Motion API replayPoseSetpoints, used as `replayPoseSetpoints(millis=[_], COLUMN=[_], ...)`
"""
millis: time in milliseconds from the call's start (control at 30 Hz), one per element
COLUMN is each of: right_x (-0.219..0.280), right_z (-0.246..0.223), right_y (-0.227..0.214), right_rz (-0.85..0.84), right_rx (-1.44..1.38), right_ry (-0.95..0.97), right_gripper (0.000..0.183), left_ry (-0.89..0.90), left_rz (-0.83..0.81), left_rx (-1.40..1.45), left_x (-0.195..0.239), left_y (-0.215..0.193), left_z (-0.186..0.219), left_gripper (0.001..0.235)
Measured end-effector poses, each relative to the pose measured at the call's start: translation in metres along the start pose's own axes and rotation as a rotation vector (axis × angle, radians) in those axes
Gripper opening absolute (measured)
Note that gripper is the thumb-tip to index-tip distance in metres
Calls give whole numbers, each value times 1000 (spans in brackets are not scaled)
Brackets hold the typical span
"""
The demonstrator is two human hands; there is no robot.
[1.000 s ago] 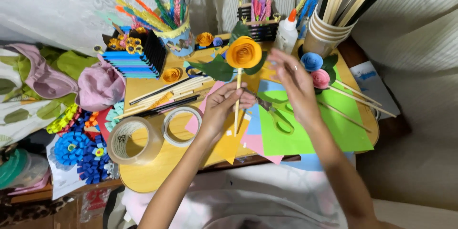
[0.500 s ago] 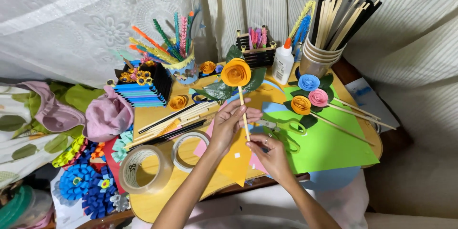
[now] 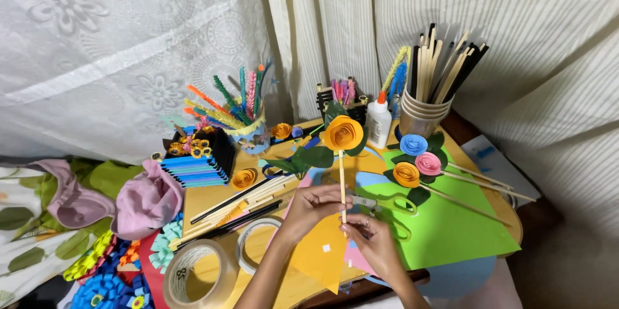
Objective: Arranging handmade paper flowers on wooden sticks into a bouquet and using scissors to trim materials.
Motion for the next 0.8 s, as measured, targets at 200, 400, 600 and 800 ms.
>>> replayPoseSetpoints(millis=[200, 400, 600, 800], right_x=[1, 0, 4, 8], right_z=[-4, 7, -16, -26], right_y=[0, 0, 7, 11], right_rz=[-15, -12, -36, -83], right_rx=[36, -10, 71, 109], right_ry=[-58, 7, -139, -117], right_gripper=[16, 22, 15, 16], left_ry=[102, 144, 226, 359], left_rz=[65, 287, 211, 321], left_rx=[-10, 16, 154, 19], left_x=[6, 9, 13, 17], left_y=[10, -12, -10, -17], left_z=[30, 25, 32, 32], left_gripper=[23, 26, 12, 14])
Point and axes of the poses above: each hand's wrist, its own x-axis away from the middle knuckle, its own y-axis out of the palm, z = x × y, the point moved 8 cm from there along -x, towards the middle knuckle, and after that the axes turned 4 degrees about -x, right-handed, at the moved point
